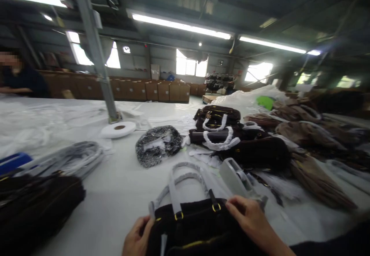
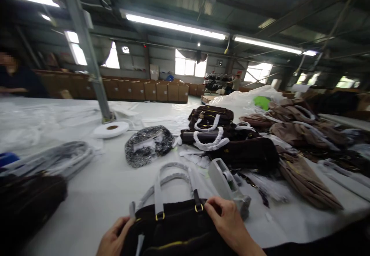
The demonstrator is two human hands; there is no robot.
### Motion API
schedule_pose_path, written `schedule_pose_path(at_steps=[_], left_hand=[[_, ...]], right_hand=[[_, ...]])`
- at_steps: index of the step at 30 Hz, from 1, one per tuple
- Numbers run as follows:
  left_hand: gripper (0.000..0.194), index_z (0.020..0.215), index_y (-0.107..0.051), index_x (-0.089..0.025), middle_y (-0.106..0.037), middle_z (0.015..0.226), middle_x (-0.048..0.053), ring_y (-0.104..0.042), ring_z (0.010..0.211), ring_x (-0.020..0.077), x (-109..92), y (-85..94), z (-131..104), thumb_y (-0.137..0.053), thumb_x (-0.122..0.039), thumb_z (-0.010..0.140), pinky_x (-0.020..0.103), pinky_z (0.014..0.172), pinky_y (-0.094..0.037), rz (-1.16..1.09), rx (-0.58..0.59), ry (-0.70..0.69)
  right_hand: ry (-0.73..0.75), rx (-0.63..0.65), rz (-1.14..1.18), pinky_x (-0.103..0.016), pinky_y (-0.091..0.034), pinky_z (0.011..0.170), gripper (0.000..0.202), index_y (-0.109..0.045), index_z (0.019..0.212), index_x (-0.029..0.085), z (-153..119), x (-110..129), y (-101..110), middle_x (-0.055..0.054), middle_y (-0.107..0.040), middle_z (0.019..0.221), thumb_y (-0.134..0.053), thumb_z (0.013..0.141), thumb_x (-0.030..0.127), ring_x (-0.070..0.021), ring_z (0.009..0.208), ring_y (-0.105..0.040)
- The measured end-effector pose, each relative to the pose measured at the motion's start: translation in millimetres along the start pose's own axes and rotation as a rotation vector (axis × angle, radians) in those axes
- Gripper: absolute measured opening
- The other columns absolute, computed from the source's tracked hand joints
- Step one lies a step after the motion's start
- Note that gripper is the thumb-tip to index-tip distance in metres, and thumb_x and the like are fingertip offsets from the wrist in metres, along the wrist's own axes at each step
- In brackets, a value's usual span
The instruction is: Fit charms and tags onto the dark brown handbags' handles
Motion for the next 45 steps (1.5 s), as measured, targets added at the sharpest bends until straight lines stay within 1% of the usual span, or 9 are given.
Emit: schedule_pose_path(at_steps=[3, 5, 9, 12, 20, 31, 34, 41, 45], left_hand=[[0.041, 0.074, -0.061, -0.018, -0.064, 0.061, -0.003, -0.057, 0.062, 0.0166, -1.3, -0.8, -2.7, -0.056, -0.059, 0.071, 0.022, 0.057, -0.047, -0.092, 0.041, -0.01], [0.038, 0.073, -0.059, -0.018, -0.061, 0.061, -0.003, -0.056, 0.062, 0.0161, -3.2, -2.2, -5.7, -0.054, -0.056, 0.074, 0.022, 0.057, -0.046, -0.095, 0.024, -0.034], [0.035, 0.073, -0.058, -0.018, -0.058, 0.063, -0.003, -0.054, 0.063, 0.0158, -2.0, -2.7, -8.4, -0.052, -0.052, 0.078, 0.023, 0.058, -0.044, -0.094, 0.02, -0.075], [0.034, 0.069, -0.055, -0.018, -0.055, 0.062, -0.003, -0.052, 0.064, 0.0155, 3.3, -1.6, -5.9, -0.051, -0.05, 0.08, 0.023, 0.058, -0.043, -0.079, 0.015, -0.1], [0.033, 0.07, -0.053, -0.019, -0.053, 0.064, -0.003, -0.05, 0.065, 0.0156, 15.7, -1.1, 0.9, -0.05, -0.049, 0.081, 0.023, 0.058, -0.042, -0.113, 0.05, -0.083], [0.025, 0.074, -0.053, -0.019, -0.059, 0.071, 0.0, -0.055, 0.072, 0.0184, 20.1, 1.7, 3.1, -0.049, -0.042, 0.081, 0.025, 0.065, -0.044, -0.102, 0.069, -0.106], [0.022, 0.077, -0.057, -0.019, -0.061, 0.074, 0.0, -0.056, 0.075, 0.0188, 21.6, 4.2, 4.9, -0.05, -0.039, 0.08, 0.025, 0.069, -0.045, -0.117, 0.075, -0.122], [0.033, 0.08, -0.064, -0.016, -0.064, 0.071, 0.001, -0.058, 0.073, 0.019, 25.0, 8.3, 11.7, -0.049, -0.046, 0.082, 0.025, 0.067, -0.046, -0.118, 0.086, -0.093], [0.031, 0.077, -0.062, -0.016, -0.064, 0.071, 0.001, -0.059, 0.073, 0.0189, 25.4, 8.1, 13.9, -0.052, -0.046, 0.08, 0.024, 0.067, -0.046, -0.109, 0.032, -0.097]], right_hand=[[0.265, 0.26, 0.084, -0.021, -0.041, 0.06, 0.022, -0.069, 0.073, 0.019, 23.7, 63.1, -47.3, 0.0, -0.067, 0.067, -0.053, 0.082, 0.031, -0.0147, 0.063, -0.059], [0.386, 0.414, 0.132, -0.02, -0.04, 0.058, 0.019, -0.071, 0.076, 0.018, 35.7, 90.8, -81.6, 0.001, -0.068, 0.067, -0.056, 0.081, 0.028, -0.0131, 0.062, -0.059], [0.497, 0.62, 0.121, -0.017, -0.039, 0.055, 0.017, -0.073, 0.081, 0.018, 56.9, 110.0, -137.0, 0.0, -0.069, 0.067, -0.059, 0.077, 0.026, -0.0124, 0.062, -0.059], [0.508, 0.635, 0.018, -0.018, -0.039, 0.056, 0.018, -0.075, 0.081, 0.018, 68.9, 108.1, -158.8, -0.002, -0.071, 0.069, -0.058, 0.075, 0.022, -0.0131, 0.062, -0.059], [0.411, 0.666, -0.023, -0.018, -0.033, 0.047, 0.018, -0.075, 0.075, 0.013, 80.2, 97.1, -175.7, -0.003, -0.067, 0.058, -0.06, 0.069, 0.021, -0.0108, 0.051, -0.052], [0.324, 0.654, 0.099, -0.015, -0.023, 0.04, 0.014, -0.066, 0.06, 0.013, 76.8, 93.4, -183.5, 0.006, -0.04, 0.047, -0.054, 0.067, 0.015, -0.0056, 0.046, -0.036], [0.313, 0.606, 0.106, -0.016, -0.022, 0.04, 0.015, -0.066, 0.06, 0.012, 74.2, 91.5, -186.8, 0.006, -0.039, 0.046, -0.051, 0.066, 0.013, -0.0056, 0.045, -0.035], [0.336, 0.566, 0.137, -0.017, -0.026, 0.044, 0.016, -0.066, 0.063, 0.012, 69.6, 90.0, -185.3, 0.005, -0.045, 0.051, -0.051, 0.069, 0.013, -0.0058, 0.049, -0.038], [0.337, 0.575, 0.146, -0.017, -0.025, 0.044, 0.016, -0.064, 0.062, 0.013, 68.6, 87.6, -184.6, 0.006, -0.043, 0.05, -0.051, 0.07, 0.014, -0.0055, 0.049, -0.037]])
Point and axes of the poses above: each hand's wrist, its own z-axis towards the middle knuckle, its own y-axis out of the back of the hand, x = y × z, the point moved 1 cm from there along z, towards the middle knuckle
